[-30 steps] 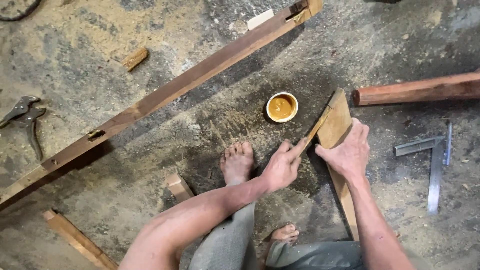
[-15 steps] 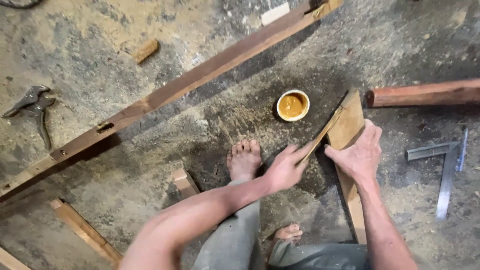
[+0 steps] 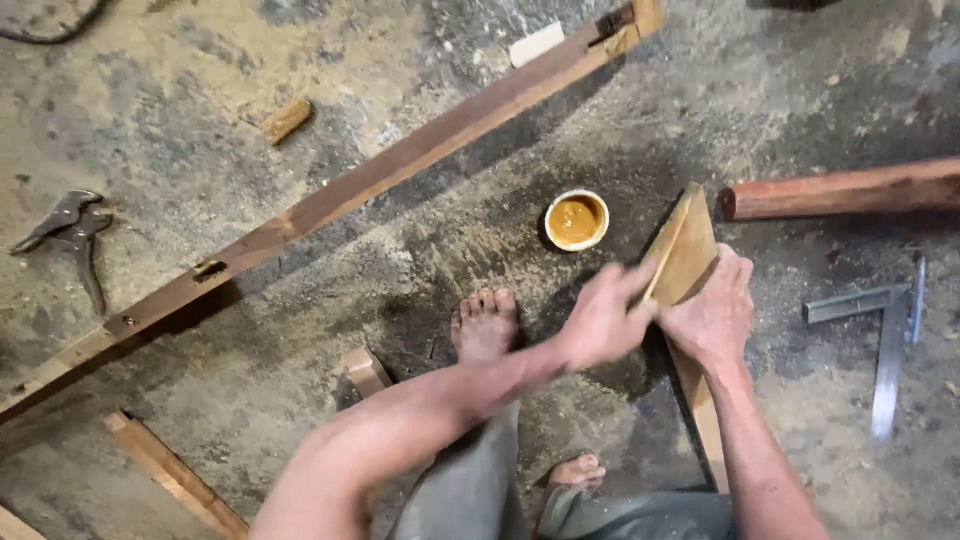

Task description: The person mixes wood glue in a small container and applies it to the joints of wooden frame components using a small stick.

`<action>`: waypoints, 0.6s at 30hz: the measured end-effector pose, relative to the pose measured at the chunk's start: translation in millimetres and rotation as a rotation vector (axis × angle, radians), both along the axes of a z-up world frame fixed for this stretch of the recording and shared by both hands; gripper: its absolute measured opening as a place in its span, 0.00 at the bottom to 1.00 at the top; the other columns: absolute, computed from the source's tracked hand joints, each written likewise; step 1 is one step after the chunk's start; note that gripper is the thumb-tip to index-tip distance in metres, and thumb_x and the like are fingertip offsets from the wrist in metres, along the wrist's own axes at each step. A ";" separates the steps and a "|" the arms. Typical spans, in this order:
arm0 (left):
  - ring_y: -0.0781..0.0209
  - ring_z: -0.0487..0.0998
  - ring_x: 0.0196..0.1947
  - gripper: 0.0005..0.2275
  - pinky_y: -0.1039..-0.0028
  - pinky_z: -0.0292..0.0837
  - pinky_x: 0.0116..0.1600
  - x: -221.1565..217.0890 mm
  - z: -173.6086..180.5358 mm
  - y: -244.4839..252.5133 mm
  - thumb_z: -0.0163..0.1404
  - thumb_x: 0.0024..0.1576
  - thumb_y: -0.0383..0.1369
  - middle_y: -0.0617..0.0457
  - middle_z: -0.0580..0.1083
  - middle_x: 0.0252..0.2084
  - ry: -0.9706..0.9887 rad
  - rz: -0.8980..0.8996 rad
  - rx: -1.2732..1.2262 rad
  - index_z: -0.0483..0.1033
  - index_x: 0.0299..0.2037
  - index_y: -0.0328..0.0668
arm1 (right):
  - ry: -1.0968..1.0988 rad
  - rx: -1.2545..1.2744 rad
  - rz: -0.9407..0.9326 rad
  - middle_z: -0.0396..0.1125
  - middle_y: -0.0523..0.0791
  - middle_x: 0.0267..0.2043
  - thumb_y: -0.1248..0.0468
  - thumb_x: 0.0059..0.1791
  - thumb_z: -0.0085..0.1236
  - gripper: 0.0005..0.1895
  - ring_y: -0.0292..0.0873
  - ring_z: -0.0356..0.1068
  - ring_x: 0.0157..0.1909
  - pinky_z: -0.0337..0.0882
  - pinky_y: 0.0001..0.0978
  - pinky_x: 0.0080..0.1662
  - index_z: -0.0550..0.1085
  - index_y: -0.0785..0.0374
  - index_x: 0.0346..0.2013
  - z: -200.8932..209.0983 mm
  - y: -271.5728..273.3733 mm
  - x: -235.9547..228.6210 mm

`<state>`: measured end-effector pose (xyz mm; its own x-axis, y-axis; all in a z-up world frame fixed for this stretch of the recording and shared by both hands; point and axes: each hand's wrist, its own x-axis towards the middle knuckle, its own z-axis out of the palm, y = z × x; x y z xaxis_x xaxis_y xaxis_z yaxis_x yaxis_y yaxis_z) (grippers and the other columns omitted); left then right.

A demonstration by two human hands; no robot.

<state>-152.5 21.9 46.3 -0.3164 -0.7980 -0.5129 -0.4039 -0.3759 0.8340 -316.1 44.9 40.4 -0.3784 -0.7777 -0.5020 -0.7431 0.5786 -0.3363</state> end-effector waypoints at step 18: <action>0.59 0.69 0.28 0.13 0.73 0.70 0.35 112.0 60.4 -76.2 0.38 0.66 0.22 0.51 0.66 0.33 -0.067 -0.070 -0.449 0.79 0.39 0.36 | 0.059 0.100 -0.123 0.53 0.58 0.62 0.59 0.29 0.79 0.62 0.74 0.57 0.65 0.68 0.68 0.57 0.55 0.63 0.73 28.6 -7.1 28.3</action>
